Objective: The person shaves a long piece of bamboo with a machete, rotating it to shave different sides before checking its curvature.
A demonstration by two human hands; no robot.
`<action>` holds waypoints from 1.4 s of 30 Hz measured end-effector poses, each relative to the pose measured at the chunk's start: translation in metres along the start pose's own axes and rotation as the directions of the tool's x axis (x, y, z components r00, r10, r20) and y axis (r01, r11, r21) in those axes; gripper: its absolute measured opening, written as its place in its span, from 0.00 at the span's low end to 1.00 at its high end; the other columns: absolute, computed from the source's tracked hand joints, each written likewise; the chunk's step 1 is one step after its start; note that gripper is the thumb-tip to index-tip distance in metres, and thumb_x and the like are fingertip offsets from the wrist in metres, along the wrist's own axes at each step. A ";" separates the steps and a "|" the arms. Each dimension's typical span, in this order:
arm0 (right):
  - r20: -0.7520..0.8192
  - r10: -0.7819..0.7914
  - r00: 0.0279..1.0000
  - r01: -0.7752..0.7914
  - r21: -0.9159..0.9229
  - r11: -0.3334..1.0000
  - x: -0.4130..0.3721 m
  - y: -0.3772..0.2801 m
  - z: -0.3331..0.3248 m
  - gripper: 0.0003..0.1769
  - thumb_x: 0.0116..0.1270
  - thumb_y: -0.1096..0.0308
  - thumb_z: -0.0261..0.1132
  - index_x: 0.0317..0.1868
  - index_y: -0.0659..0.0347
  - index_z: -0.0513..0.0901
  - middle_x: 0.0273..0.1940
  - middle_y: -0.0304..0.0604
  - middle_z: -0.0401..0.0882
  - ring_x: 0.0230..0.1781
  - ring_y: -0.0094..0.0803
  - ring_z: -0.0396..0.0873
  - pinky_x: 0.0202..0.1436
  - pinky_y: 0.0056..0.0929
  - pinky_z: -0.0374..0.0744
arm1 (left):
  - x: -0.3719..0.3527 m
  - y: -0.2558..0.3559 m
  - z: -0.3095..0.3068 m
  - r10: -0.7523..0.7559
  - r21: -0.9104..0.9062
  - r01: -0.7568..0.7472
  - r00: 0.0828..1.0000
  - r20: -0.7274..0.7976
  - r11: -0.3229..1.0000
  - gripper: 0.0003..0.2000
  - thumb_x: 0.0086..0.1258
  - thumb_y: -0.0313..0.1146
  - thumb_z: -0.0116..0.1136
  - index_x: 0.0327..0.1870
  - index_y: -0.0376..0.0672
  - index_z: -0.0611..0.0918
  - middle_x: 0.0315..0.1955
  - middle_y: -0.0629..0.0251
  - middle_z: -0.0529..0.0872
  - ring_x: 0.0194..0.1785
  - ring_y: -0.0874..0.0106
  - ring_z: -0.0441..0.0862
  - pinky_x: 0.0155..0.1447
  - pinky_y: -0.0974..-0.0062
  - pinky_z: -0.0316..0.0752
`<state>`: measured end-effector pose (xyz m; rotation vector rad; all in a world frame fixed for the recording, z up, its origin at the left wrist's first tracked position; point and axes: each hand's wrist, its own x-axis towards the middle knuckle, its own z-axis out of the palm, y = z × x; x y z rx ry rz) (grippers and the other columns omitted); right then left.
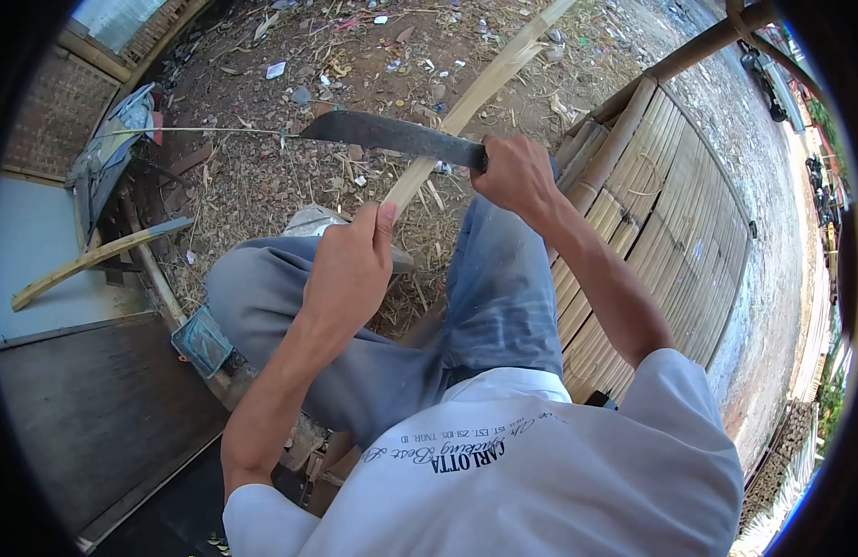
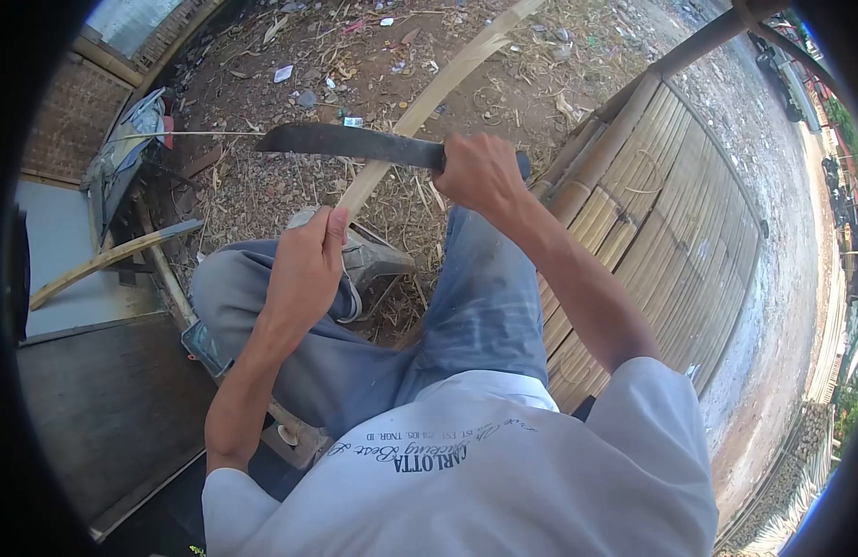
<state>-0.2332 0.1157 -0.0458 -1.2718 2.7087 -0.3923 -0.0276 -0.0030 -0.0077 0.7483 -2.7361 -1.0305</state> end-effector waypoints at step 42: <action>0.057 -0.068 0.996 0.056 0.189 0.980 -0.060 -0.001 -0.010 0.08 0.54 0.65 0.66 0.27 0.62 0.82 0.21 0.54 0.78 0.24 0.54 0.79 0.33 0.46 0.77 | -0.018 0.010 0.002 -0.041 -0.056 0.051 0.986 0.160 0.997 0.21 0.81 0.43 0.44 0.31 0.33 0.73 0.15 0.44 0.76 0.22 0.42 0.75 0.25 0.52 0.64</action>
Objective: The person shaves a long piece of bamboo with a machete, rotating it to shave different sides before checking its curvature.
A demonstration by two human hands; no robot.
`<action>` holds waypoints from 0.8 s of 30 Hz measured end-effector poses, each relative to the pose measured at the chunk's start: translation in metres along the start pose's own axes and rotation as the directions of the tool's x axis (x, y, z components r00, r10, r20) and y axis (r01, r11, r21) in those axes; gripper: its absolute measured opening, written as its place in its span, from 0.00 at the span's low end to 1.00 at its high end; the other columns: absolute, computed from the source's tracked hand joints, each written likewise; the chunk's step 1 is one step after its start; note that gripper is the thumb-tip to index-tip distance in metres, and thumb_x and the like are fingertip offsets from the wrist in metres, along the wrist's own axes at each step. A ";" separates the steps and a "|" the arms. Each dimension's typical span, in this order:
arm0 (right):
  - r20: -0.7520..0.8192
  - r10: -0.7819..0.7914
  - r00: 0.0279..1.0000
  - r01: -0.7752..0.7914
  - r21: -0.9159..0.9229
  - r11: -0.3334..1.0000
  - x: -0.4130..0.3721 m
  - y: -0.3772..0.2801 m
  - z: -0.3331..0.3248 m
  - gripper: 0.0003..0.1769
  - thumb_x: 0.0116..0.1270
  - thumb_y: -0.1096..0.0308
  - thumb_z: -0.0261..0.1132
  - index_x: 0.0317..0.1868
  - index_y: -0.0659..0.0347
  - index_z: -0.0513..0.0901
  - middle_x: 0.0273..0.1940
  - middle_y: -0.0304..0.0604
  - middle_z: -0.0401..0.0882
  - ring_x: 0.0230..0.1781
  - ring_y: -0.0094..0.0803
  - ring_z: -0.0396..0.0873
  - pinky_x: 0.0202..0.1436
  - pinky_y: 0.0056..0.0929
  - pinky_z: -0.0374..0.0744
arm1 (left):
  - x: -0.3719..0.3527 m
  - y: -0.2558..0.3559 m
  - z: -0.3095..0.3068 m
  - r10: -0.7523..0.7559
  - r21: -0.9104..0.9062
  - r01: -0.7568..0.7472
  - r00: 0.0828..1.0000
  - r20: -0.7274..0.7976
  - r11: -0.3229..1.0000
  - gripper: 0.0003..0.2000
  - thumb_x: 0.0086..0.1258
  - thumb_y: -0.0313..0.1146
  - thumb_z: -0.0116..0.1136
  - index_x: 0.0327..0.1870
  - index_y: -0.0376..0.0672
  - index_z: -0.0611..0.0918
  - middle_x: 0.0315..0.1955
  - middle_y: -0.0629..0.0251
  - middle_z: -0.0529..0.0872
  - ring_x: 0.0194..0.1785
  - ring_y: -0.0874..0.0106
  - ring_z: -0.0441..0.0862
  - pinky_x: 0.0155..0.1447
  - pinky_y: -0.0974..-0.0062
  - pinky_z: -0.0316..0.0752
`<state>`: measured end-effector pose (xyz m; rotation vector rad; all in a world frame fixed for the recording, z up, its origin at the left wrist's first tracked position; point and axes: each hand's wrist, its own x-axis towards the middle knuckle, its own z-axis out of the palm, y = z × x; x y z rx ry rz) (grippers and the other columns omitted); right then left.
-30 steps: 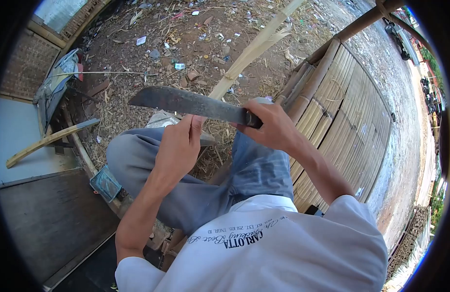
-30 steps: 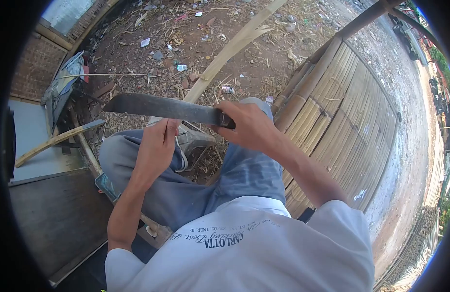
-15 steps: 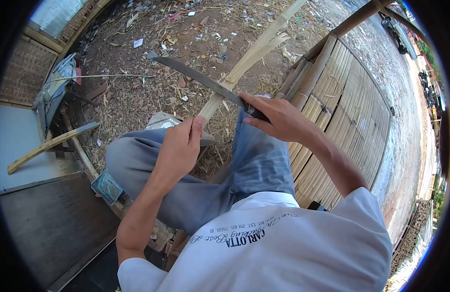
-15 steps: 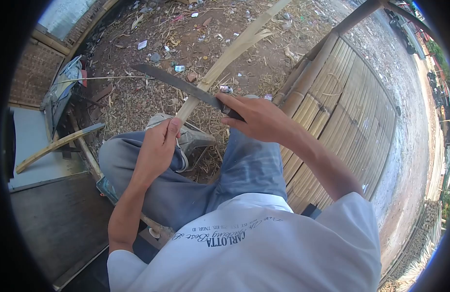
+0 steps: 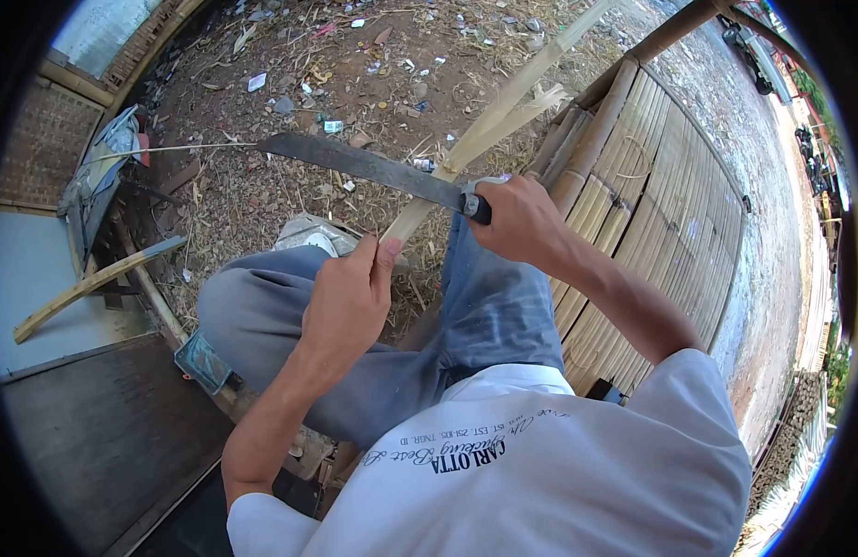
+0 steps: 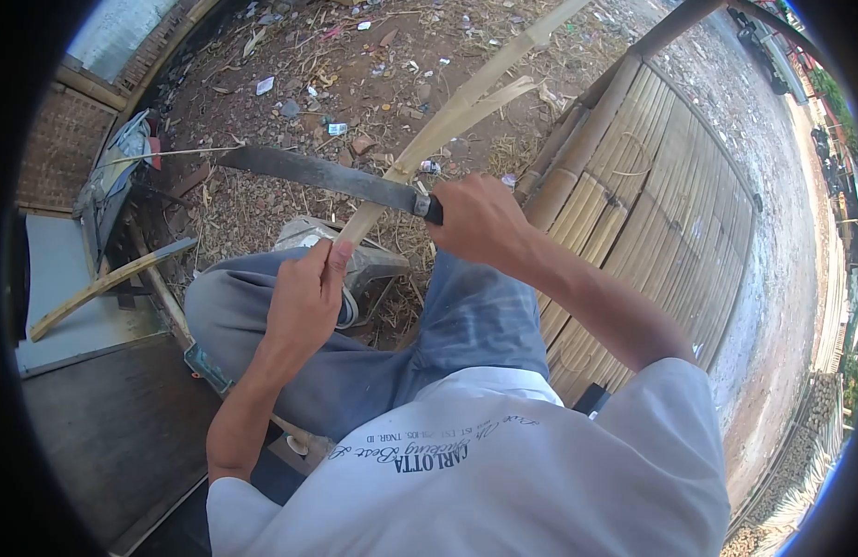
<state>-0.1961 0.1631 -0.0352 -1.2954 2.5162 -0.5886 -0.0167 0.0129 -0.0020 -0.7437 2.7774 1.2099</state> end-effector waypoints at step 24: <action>-0.099 0.008 0.995 -0.018 -0.096 0.995 0.053 0.036 0.002 0.08 0.49 0.64 0.65 0.25 0.59 0.82 0.22 0.54 0.79 0.27 0.55 0.80 0.36 0.49 0.78 | 0.036 -0.004 0.006 0.002 -0.011 -0.004 0.992 -0.126 1.000 0.23 0.81 0.44 0.44 0.29 0.33 0.76 0.14 0.55 0.72 0.17 0.66 0.65 0.26 0.65 0.62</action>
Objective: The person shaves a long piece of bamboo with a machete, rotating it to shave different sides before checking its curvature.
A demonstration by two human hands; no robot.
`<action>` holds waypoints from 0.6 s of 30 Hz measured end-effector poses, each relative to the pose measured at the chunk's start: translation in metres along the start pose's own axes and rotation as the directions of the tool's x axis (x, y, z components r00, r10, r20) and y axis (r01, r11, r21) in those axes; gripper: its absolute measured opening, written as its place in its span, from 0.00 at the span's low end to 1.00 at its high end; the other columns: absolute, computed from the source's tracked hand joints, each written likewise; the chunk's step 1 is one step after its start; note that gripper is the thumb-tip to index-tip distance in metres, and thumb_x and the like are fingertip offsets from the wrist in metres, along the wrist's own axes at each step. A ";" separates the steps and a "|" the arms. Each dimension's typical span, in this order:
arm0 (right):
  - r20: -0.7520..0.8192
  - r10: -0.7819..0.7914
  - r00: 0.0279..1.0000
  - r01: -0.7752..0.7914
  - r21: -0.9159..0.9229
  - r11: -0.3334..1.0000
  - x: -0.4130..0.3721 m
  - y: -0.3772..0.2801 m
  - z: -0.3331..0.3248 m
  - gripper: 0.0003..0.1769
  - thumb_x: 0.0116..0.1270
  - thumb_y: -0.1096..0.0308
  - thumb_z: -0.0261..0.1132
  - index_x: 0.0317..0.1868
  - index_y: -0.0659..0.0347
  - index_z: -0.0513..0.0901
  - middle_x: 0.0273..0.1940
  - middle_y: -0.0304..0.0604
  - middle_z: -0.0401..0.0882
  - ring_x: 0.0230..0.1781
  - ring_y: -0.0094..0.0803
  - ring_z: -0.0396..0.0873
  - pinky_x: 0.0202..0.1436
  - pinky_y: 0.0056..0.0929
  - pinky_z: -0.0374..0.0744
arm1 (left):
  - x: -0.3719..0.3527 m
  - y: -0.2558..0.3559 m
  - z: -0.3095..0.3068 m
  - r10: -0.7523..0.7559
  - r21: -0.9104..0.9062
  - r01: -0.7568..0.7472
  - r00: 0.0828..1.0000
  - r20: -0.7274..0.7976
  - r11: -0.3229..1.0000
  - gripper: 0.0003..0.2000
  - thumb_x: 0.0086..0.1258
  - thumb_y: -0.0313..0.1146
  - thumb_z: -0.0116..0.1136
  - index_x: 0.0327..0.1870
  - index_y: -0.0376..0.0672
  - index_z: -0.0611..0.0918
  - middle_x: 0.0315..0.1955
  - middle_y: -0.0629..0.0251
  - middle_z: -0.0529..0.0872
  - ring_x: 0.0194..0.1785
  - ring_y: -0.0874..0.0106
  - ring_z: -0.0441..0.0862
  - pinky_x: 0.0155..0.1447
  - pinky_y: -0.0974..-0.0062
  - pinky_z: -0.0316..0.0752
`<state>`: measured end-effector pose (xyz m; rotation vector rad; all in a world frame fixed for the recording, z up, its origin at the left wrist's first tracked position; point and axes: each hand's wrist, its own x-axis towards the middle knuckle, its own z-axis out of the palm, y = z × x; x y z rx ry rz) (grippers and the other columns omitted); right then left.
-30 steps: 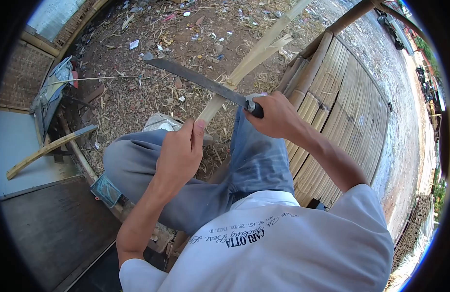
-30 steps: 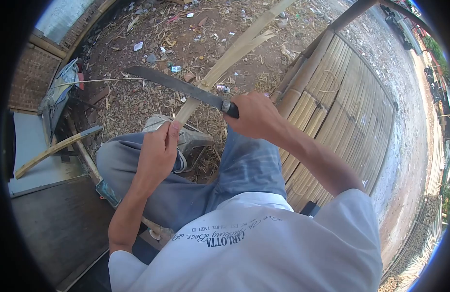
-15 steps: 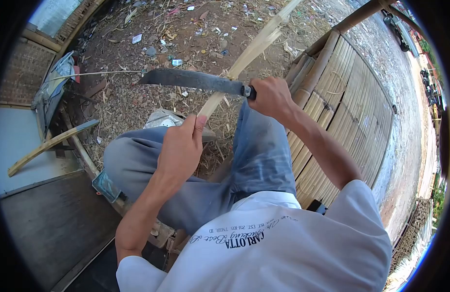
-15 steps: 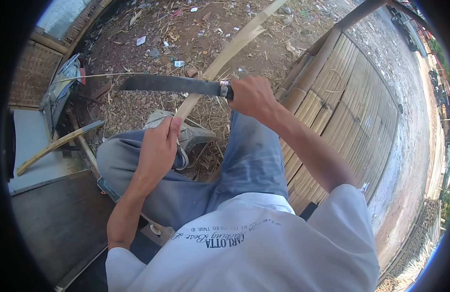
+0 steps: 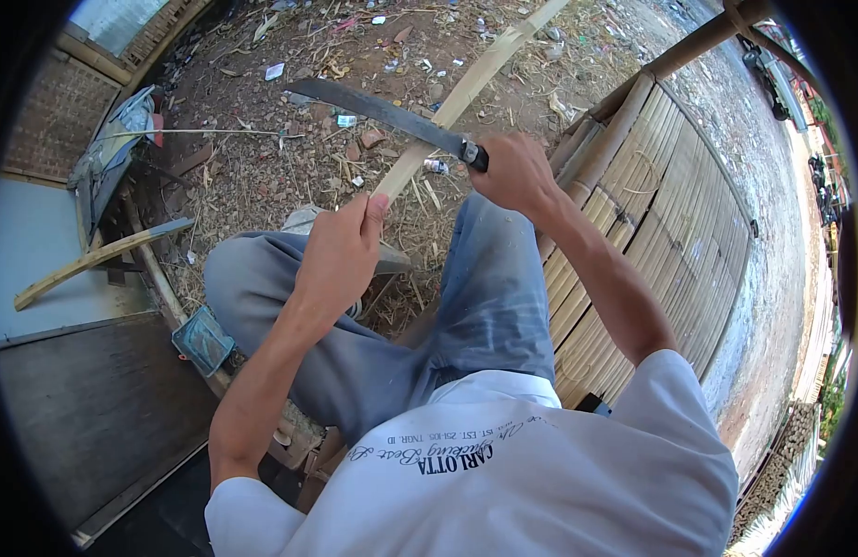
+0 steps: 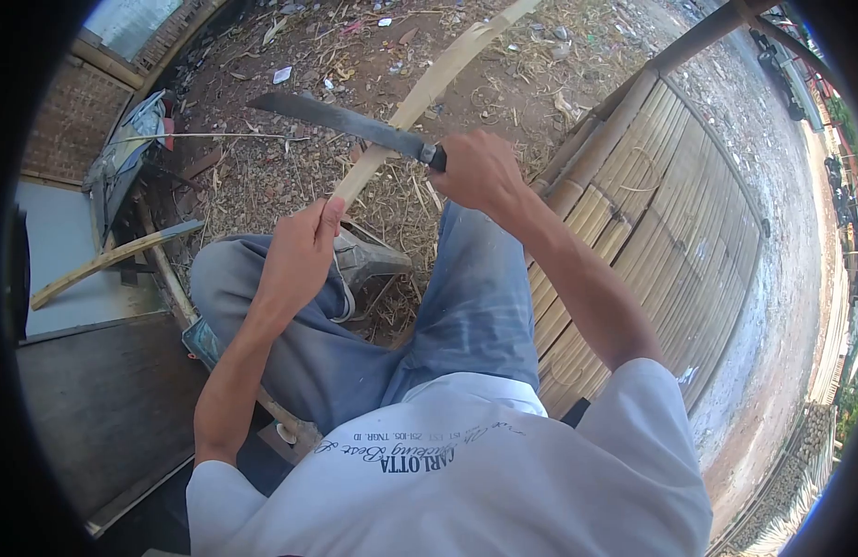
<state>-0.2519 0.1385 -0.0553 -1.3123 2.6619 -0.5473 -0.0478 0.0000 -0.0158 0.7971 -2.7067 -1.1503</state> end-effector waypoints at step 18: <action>0.105 0.123 0.987 -0.136 0.130 0.982 -0.015 -0.019 0.012 0.09 0.52 0.65 0.63 0.24 0.63 0.80 0.21 0.58 0.78 0.28 0.57 0.79 0.36 0.50 0.77 | -0.015 -0.004 -0.001 -0.002 0.051 0.000 0.999 0.046 0.999 0.20 0.81 0.43 0.44 0.32 0.34 0.75 0.15 0.44 0.76 0.22 0.43 0.75 0.26 0.52 0.64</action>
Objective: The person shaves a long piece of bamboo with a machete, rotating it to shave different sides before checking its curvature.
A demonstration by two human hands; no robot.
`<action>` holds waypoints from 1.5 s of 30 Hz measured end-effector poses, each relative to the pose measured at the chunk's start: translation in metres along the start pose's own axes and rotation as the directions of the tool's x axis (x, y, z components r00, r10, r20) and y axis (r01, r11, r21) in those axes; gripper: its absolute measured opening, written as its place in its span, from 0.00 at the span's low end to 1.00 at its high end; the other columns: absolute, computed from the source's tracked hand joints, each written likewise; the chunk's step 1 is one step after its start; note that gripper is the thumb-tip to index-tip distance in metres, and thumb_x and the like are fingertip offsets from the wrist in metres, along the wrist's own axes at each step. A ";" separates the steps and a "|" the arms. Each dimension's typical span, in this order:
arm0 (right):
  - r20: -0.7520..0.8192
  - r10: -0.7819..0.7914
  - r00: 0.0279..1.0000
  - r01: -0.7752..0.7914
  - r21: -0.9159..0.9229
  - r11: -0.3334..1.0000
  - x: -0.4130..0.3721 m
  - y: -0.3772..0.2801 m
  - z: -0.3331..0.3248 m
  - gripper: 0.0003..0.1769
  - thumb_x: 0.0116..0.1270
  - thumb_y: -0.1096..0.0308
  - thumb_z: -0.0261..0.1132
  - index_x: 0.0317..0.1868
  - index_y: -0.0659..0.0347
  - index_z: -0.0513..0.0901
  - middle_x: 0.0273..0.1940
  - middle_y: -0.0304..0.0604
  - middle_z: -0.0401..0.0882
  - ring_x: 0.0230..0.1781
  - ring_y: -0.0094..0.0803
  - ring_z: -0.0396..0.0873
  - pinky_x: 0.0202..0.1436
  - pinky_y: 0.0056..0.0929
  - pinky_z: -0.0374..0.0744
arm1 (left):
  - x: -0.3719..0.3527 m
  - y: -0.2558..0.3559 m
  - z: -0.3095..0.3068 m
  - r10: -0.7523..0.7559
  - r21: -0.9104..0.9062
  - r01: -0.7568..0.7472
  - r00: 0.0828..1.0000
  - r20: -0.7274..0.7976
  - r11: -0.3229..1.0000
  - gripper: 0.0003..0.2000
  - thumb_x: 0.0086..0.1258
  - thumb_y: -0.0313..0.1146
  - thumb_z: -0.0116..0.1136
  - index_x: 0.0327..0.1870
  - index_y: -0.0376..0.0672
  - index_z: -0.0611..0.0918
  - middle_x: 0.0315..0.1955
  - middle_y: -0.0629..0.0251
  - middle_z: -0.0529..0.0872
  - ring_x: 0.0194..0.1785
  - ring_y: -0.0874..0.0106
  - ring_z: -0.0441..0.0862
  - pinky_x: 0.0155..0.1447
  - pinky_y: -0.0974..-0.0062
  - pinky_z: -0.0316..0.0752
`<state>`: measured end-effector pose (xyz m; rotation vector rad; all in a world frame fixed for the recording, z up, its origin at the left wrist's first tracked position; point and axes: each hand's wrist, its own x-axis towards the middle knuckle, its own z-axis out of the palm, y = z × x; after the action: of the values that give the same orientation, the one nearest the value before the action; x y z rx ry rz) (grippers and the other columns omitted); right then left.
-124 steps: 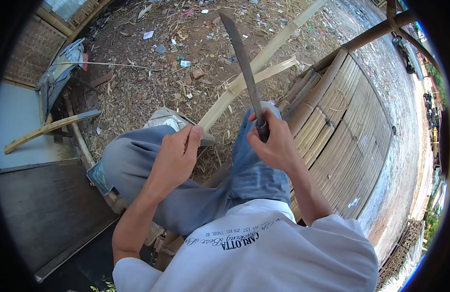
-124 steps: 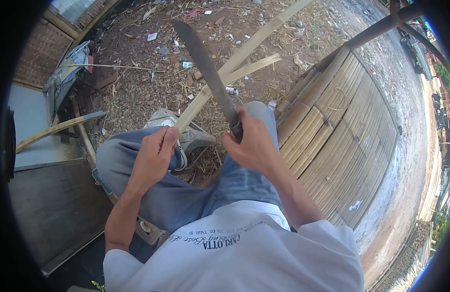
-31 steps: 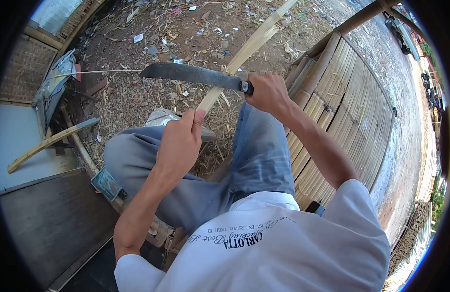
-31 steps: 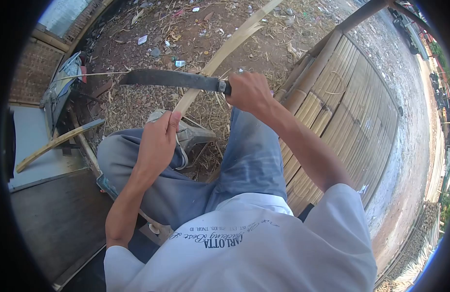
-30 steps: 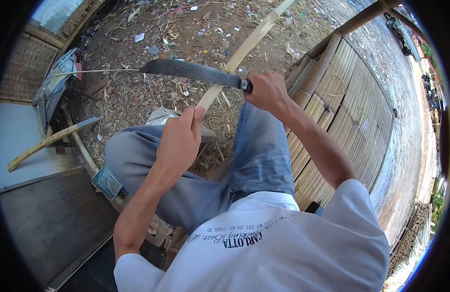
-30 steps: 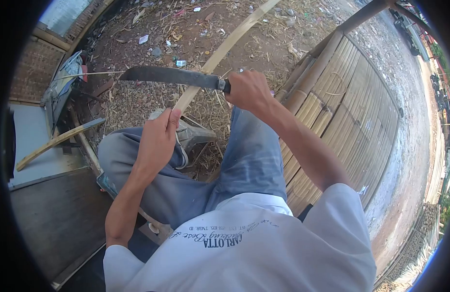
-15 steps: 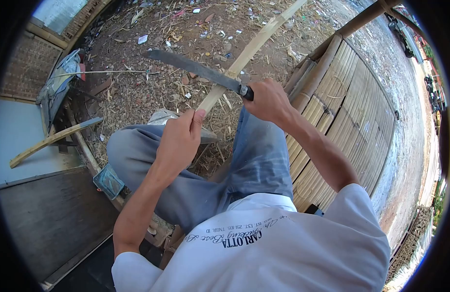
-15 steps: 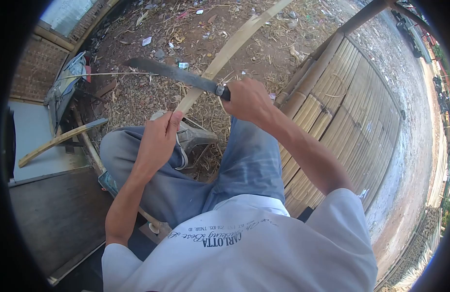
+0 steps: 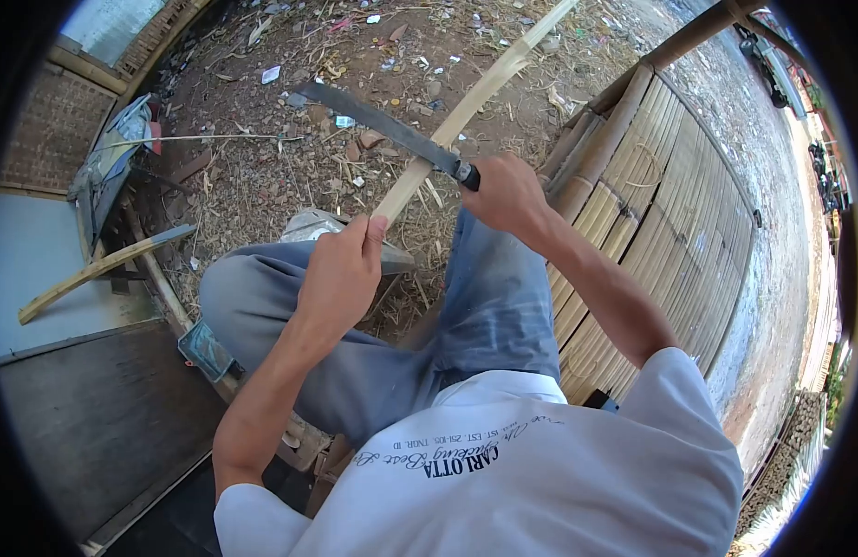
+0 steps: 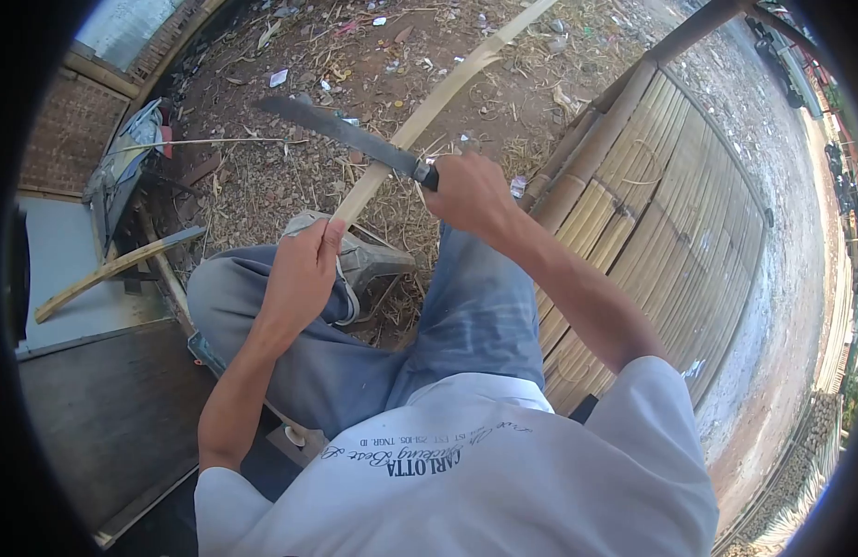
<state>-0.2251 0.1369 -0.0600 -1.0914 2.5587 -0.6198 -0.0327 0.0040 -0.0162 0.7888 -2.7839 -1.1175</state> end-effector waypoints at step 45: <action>0.086 0.104 0.991 -0.118 0.181 0.976 -0.056 -0.020 -0.027 0.15 0.58 0.62 0.64 0.29 0.68 0.82 0.26 0.60 0.81 0.30 0.58 0.81 0.39 0.49 0.77 | -0.024 0.007 -0.009 -0.065 -0.034 0.068 0.993 0.094 0.997 0.19 0.80 0.40 0.45 0.31 0.33 0.75 0.17 0.46 0.78 0.21 0.47 0.78 0.25 0.56 0.66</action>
<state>-0.1866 0.1727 -0.0217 -0.8861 2.4204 -0.7560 -0.0130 0.0140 -0.0018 0.8532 -2.8215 -1.2450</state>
